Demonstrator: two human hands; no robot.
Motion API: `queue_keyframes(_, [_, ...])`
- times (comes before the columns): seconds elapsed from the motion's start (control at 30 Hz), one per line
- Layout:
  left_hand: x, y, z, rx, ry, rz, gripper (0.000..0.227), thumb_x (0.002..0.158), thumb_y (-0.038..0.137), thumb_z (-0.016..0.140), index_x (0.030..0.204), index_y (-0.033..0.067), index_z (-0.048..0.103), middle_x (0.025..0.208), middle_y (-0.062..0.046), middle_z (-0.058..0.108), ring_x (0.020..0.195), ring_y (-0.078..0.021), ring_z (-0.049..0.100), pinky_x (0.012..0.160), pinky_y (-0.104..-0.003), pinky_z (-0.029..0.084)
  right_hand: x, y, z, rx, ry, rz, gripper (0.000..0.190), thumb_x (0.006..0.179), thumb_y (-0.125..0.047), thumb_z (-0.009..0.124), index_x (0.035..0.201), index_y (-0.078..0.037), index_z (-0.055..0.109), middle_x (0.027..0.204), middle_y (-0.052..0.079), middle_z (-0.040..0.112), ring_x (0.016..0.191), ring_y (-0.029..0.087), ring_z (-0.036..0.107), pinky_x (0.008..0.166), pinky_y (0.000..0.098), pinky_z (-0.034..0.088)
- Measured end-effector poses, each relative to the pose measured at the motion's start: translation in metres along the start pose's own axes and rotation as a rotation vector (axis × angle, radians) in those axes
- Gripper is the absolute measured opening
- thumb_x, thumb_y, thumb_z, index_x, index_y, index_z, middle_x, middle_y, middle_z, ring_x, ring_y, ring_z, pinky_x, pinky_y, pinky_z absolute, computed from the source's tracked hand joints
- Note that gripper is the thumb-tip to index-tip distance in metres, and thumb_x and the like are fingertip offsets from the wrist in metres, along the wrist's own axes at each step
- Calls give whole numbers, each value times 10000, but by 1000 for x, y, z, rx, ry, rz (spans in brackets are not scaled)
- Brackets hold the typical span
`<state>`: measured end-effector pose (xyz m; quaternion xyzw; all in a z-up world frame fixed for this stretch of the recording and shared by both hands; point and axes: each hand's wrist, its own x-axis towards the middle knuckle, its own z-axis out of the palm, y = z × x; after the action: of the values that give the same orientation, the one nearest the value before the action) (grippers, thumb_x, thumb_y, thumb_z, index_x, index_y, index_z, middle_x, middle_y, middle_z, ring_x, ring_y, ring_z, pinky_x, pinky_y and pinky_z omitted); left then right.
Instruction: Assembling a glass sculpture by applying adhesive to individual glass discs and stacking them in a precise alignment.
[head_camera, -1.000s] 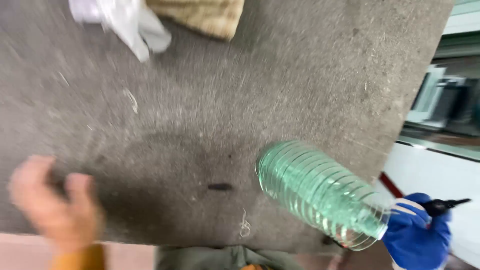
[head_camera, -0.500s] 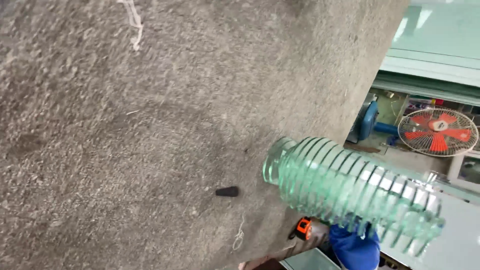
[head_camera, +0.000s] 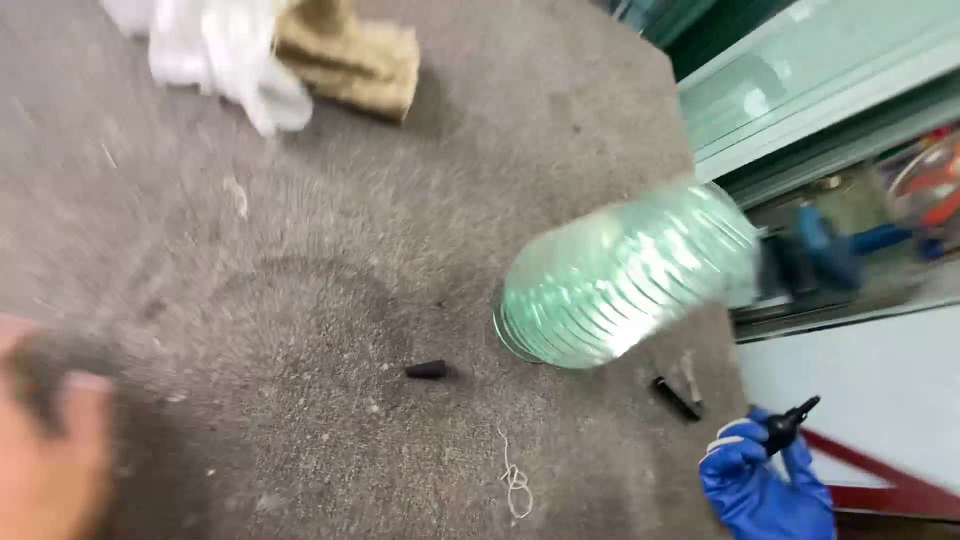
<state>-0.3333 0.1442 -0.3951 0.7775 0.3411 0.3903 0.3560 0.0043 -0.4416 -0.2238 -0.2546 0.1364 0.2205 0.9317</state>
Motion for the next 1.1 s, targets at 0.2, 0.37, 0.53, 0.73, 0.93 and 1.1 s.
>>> queue_keyframes(0.2, [-9, 57, 7, 797, -134, -78, 780, 978, 623, 494, 1657, 238, 483, 1792, -6, 414, 1693, -290, 281, 1320, -646, 160, 51, -17, -142, -239, -252, 62, 370, 1130, -385, 625, 1386, -180, 796, 1207, 124, 844, 980, 283, 788, 889, 495, 606])
queue_keyframes(0.37, [11, -4, 13, 950, -13, -37, 739, 950, 689, 524, 1631, 402, 509, 1764, 147, 457, 1661, -182, 381, 1340, -535, 280, 65, 19, -173, -616, -229, -244, 434, 1100, -216, 589, 1368, 97, 725, 983, 314, 736, 804, 408, 694, 717, 547, 589])
queue_keyframes(0.53, [27, 13, 1, 950, -111, -169, 680, 982, 700, 467, 1621, 467, 468, 1783, 212, 378, 1678, -100, 322, 1383, -473, 235, 29, 28, -134, -654, -112, -337, 335, 1119, -177, 626, 1293, 45, 807, 914, 289, 770, 716, 394, 689, 586, 377, 357])
queue_keyframes(0.73, [41, 9, -5, 886, -190, -141, 670, 1025, 666, 488, 1634, 387, 501, 1765, 2, 469, 1652, -262, 417, 1382, -430, 267, 3, 27, -117, -482, -338, -362, 317, 1047, -79, 667, 1288, 96, 778, 995, 273, 750, 812, 354, 689, 730, 500, 613])
queue_keyframes(0.93, [83, -28, -20, 995, -245, -76, 544, 1083, 599, 443, 1571, 435, 619, 1736, 132, 510, 1624, -199, 470, 1363, -398, 319, 26, 34, -121, -478, -469, -327, 174, 1040, -160, 734, 1116, -7, 762, 930, 199, 790, 724, 240, 673, 658, 373, 581])
queue_keyframes(1.1, [85, -69, -27, 1461, -284, 122, 919, 834, 841, 748, 1623, 627, 328, 1792, 278, 263, 1698, -55, 309, 1382, -385, 323, 59, 55, -128, -290, -487, -229, 168, 1069, -10, 627, 1167, 14, 762, 1015, 176, 807, 817, 246, 703, 619, 346, 521])
